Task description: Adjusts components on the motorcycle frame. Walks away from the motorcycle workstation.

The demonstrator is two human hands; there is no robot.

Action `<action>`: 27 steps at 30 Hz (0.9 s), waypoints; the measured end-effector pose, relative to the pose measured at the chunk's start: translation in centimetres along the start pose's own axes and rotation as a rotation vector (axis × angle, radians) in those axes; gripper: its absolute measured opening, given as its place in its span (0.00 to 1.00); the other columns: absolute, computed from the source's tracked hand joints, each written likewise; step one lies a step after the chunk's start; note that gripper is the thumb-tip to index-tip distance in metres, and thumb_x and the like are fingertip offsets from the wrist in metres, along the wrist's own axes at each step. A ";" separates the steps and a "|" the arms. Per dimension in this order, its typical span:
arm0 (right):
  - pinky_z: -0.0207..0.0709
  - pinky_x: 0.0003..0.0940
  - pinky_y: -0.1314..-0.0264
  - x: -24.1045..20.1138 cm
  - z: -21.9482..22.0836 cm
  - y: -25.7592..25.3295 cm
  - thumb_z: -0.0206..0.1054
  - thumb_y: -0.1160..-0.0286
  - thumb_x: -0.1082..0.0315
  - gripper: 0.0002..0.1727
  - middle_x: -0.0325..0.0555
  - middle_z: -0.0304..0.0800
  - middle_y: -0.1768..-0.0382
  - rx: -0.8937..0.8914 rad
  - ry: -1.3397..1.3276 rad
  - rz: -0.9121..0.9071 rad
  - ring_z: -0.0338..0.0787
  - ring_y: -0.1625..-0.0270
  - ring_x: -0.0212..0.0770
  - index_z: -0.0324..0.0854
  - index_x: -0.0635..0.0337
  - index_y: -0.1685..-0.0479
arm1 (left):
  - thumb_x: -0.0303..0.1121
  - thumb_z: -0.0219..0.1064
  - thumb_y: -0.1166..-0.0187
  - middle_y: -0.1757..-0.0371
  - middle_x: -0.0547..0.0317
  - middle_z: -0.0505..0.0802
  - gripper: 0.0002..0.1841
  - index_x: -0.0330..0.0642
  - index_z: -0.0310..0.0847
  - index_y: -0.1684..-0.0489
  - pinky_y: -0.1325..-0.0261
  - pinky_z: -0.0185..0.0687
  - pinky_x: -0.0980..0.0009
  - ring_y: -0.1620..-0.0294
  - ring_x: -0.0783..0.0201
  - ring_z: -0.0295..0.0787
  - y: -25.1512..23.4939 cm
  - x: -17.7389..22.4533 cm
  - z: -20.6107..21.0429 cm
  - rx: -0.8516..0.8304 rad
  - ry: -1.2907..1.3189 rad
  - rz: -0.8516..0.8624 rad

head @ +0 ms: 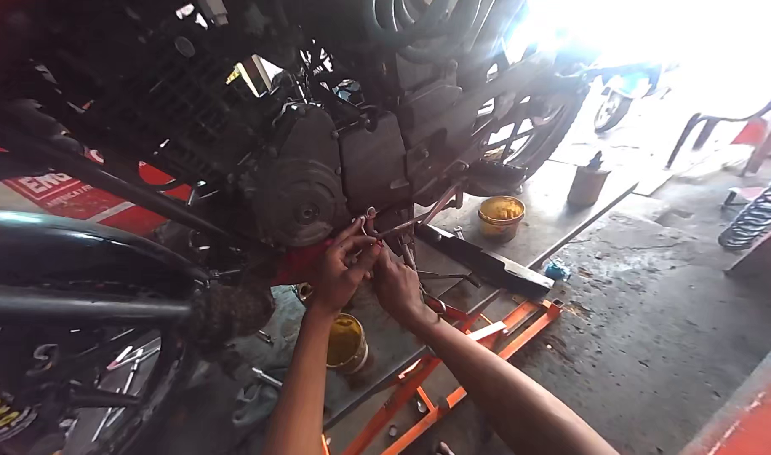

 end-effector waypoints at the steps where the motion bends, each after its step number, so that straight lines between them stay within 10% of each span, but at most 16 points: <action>1: 0.84 0.56 0.70 0.3 1.2 0.2 0.67 0.23 0.66 0.11 0.55 0.90 0.73 0.069 0.003 -0.009 0.93 0.69 0.59 0.83 0.64 0.49 | 0.41 0.67 0.17 0.16 0.56 0.74 0.15 0.44 0.88 0.41 0.68 0.83 0.73 0.61 0.69 0.86 0.1 -0.4 0.1 -0.013 -0.035 -0.013; 7: 0.83 0.60 0.62 -1.4 2.3 2.4 0.72 0.29 0.67 0.13 0.57 0.91 0.69 0.074 -0.244 0.144 0.93 0.63 0.60 0.84 0.64 0.49 | 0.45 0.71 0.23 0.15 0.64 0.75 0.19 0.52 0.88 0.36 0.71 0.84 0.69 0.69 0.70 0.86 1.4 -1.5 0.3 -0.029 -0.198 -0.002; 13: 0.80 0.55 0.71 -1.9 -3.1 2.5 0.58 0.14 0.60 0.13 0.49 0.84 0.78 -0.015 -0.252 0.107 0.89 0.71 0.53 0.83 0.58 0.58 | 0.41 0.73 0.24 0.15 0.67 0.74 0.23 0.55 0.83 0.28 0.76 0.82 0.73 0.75 0.72 0.82 2.5 -2.0 0.3 0.148 -0.097 0.017; 19: 0.83 0.58 0.56 -2.9 -5.7 1.0 0.53 0.09 0.59 0.19 0.53 0.92 0.63 -0.051 -0.476 0.068 0.92 0.60 0.53 0.86 0.55 0.35 | 0.39 0.72 0.23 0.16 0.56 0.75 0.25 0.47 0.80 0.25 0.60 0.92 0.70 0.52 0.67 0.92 1.3 -0.5 0.4 0.182 -0.027 0.097; 24: 0.79 0.51 0.67 -1.6 -5.5 1.5 0.53 0.09 0.53 0.20 0.49 0.87 0.70 -0.130 -0.652 0.224 0.87 0.69 0.47 0.88 0.55 0.53 | 0.46 0.72 0.22 0.12 0.65 0.71 0.22 0.56 0.85 0.30 0.70 0.85 0.72 0.65 0.73 0.88 0.5 -0.9 0.9 0.132 -0.168 0.075; 27: 0.80 0.49 0.64 -2.1 -5.8 1.2 0.54 0.08 0.56 0.19 0.47 0.87 0.71 -0.145 -0.653 0.228 0.87 0.69 0.44 0.89 0.57 0.52 | 0.40 0.67 0.20 0.16 0.53 0.76 0.19 0.42 0.87 0.36 0.39 0.86 0.68 0.28 0.65 0.83 0.0 -0.7 1.4 0.146 0.001 0.141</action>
Point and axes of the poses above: each hand's wrist, its own y-axis away from the middle knuckle, its own z-axis out of the palm, x = y × z, the point moved 5 cm from there along -y, towards the middle knuckle
